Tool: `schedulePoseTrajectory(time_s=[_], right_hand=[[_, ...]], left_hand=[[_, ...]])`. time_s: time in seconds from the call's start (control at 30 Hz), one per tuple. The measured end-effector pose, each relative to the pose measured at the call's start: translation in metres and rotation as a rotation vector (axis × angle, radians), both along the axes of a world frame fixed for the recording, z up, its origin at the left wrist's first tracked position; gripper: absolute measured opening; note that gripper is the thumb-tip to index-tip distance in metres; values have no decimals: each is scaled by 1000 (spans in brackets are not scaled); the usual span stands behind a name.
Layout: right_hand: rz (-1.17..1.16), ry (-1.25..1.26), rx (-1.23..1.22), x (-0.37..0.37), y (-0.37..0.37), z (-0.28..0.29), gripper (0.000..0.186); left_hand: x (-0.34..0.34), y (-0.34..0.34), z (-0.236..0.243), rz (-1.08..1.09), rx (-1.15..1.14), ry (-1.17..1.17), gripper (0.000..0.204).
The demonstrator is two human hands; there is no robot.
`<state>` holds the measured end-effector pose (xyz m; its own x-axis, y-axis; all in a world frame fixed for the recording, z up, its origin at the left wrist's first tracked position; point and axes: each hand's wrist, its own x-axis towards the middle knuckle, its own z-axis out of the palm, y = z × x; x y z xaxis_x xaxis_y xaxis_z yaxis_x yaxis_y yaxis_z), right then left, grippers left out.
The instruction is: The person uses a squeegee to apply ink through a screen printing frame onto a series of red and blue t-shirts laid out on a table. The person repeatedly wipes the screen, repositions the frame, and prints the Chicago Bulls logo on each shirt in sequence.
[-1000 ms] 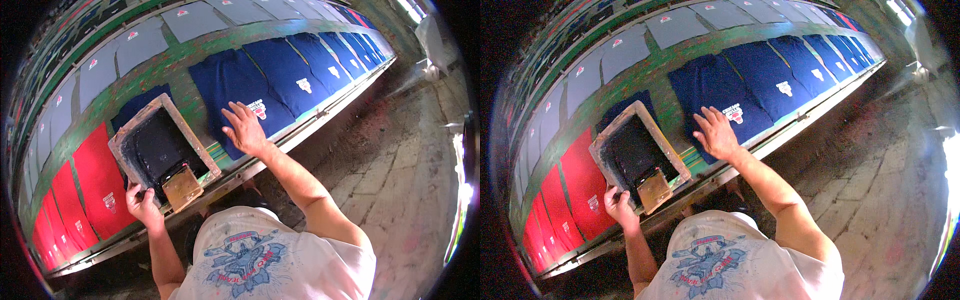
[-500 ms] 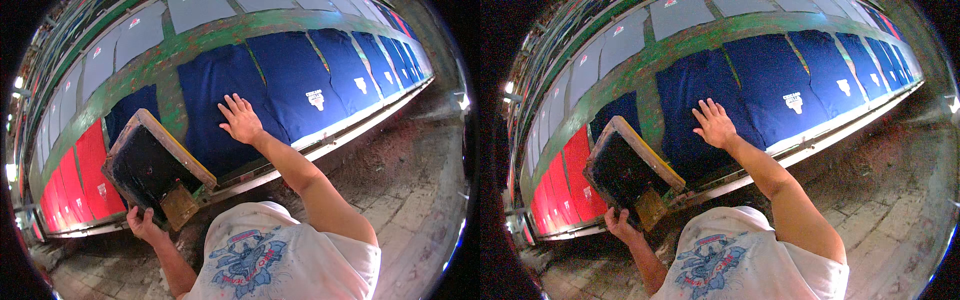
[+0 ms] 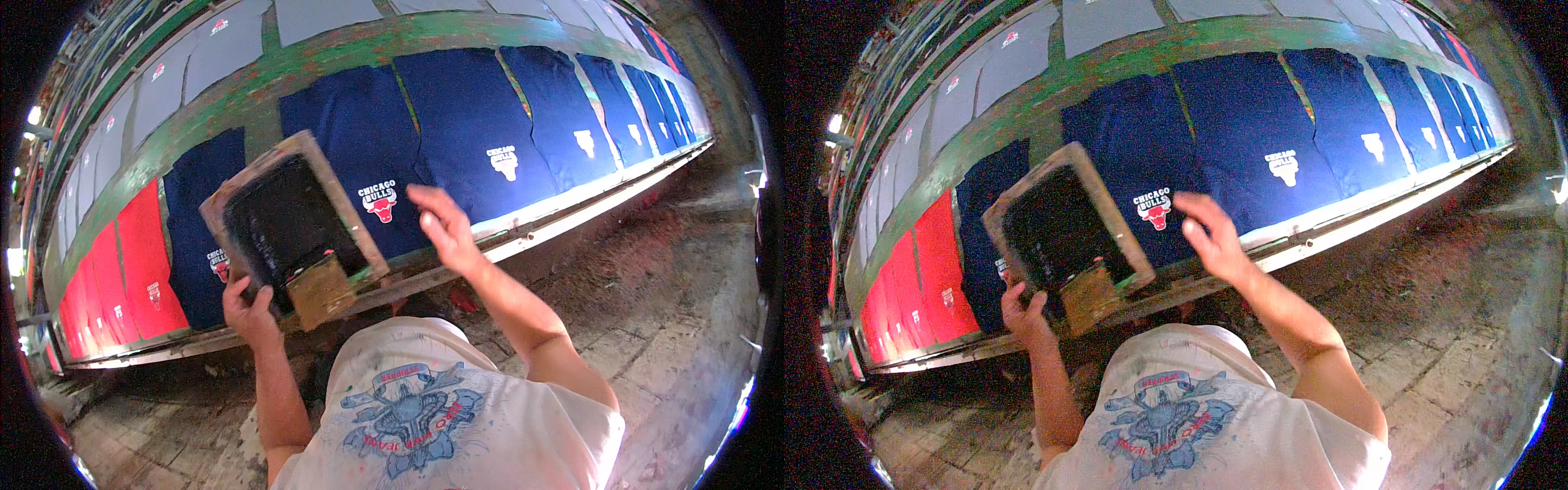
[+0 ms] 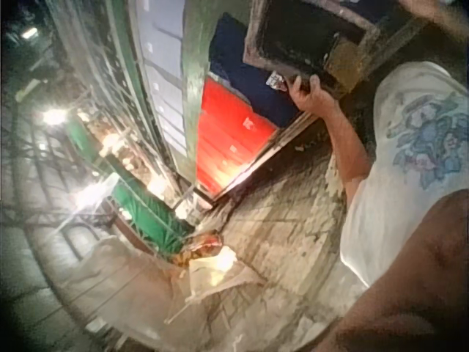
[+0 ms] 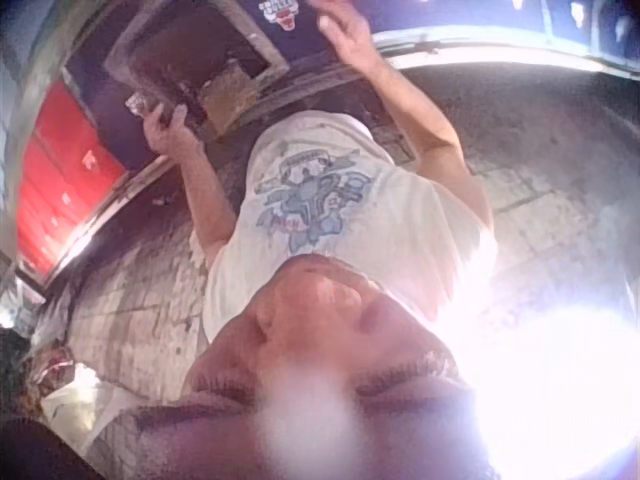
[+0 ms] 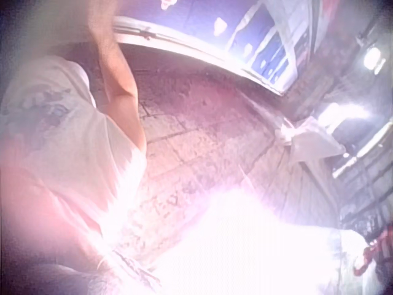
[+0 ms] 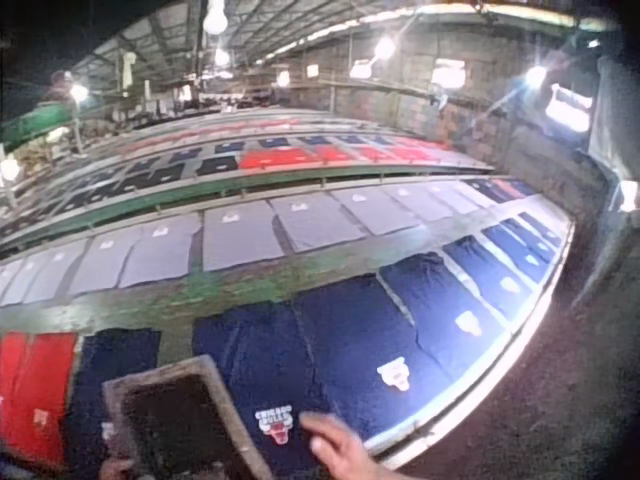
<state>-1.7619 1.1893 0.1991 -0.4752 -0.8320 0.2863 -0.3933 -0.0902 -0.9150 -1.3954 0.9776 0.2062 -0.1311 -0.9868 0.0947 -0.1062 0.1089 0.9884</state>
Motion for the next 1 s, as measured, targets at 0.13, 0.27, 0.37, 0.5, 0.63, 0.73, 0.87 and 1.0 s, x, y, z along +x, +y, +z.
schedulePoseTrajectory(time_s=[0.13,0.27,0.37,0.5,0.63,0.73,0.87,1.0], right_hand=[[90,-374,-5,51,43,0,71],[-102,-499,104,53,70,-15,70],[-157,-491,157,45,82,-26,73],[-148,-409,216,35,86,-34,77],[-147,-476,256,32,84,-36,82],[-126,-532,218,32,86,-35,85],[-139,-543,215,33,86,-36,84],[-166,-518,217,34,86,-36,83]], left_hand=[[-67,11,-30,-217,-36,70,39],[-123,33,-62,-344,-138,227,36],[-138,47,-82,-376,-59,332,38],[-142,54,-101,-339,-55,361,37],[-145,56,-112,-322,-7,368,38],[-145,57,-113,-301,8,302,37],[-147,60,-111,-285,23,290,35],[-150,61,-110,-291,-7,245,34]])
